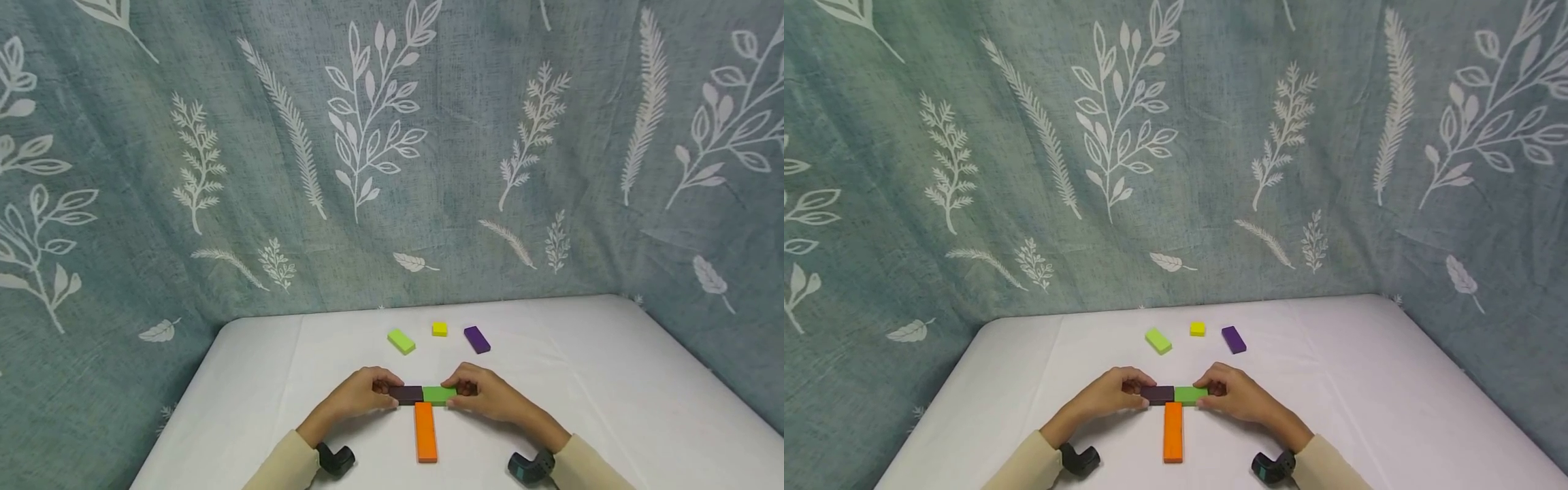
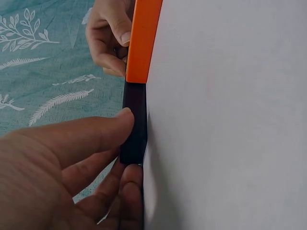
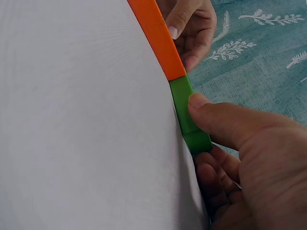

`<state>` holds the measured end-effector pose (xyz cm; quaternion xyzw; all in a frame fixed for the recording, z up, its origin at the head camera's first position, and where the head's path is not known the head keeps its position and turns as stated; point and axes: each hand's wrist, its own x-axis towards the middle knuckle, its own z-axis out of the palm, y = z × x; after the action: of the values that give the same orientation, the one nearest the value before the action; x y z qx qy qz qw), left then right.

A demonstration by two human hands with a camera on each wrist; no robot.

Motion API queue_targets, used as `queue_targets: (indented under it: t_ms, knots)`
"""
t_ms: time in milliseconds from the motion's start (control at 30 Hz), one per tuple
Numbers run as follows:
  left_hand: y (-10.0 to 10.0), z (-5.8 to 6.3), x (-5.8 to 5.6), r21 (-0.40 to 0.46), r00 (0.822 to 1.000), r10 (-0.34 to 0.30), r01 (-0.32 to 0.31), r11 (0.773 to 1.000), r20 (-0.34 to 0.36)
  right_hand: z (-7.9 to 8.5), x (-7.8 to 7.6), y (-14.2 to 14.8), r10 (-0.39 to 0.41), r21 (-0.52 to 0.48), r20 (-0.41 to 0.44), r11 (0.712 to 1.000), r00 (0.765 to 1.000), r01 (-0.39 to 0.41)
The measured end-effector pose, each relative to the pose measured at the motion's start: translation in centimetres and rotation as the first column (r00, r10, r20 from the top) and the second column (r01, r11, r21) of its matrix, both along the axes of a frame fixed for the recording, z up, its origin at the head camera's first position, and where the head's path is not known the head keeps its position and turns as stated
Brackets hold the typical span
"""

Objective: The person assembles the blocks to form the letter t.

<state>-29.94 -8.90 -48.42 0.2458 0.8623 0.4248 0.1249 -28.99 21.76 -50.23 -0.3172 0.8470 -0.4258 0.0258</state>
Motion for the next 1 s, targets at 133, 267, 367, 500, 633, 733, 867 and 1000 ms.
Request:
queue_targets:
  t_ms: [133,267,367,500,633,733,867,1000]
  knots:
    - [0.08,0.22,0.05,0.009,1.0,-0.008,0.008,1.0,0.011,0.04,-0.02,0.0,-0.011,0.004,0.009,1.0,1.0,0.011]
    - [0.03,0.42,0.16,0.017,1.0,-0.004,0.003,1.0,0.024,0.04,-0.03,-0.11,-0.009,-0.003,0.007,1.0,1.0,0.009]
    - [0.0,0.43,0.16,0.012,1.0,-0.001,0.0,1.0,0.02,0.08,-0.06,-0.14,-0.006,-0.011,-0.002,1.0,1.0,0.006]
    - [-0.03,0.3,0.18,0.006,1.0,0.002,-0.002,1.0,0.008,0.13,-0.04,-0.13,0.0,-0.014,-0.007,1.0,1.0,0.0]
    - [-0.01,0.13,0.29,0.012,1.0,-0.005,0.005,1.0,0.003,0.1,0.15,-0.02,0.002,-0.014,0.0,1.0,1.0,-0.002]
    - [0.04,-0.01,0.43,0.016,1.0,-0.008,0.008,1.0,0.006,0.09,0.33,0.01,0.004,-0.021,0.006,1.0,1.0,-0.004]
    - [0.03,-0.11,0.46,0.013,1.0,-0.005,0.005,1.0,0.005,-0.07,0.28,-0.05,-0.004,-0.013,0.011,1.0,1.0,0.004]
    - [-0.05,-0.03,0.28,0.004,1.0,-0.006,0.006,1.0,0.006,0.04,0.14,-0.14,-0.006,-0.001,0.016,1.0,1.0,0.006]
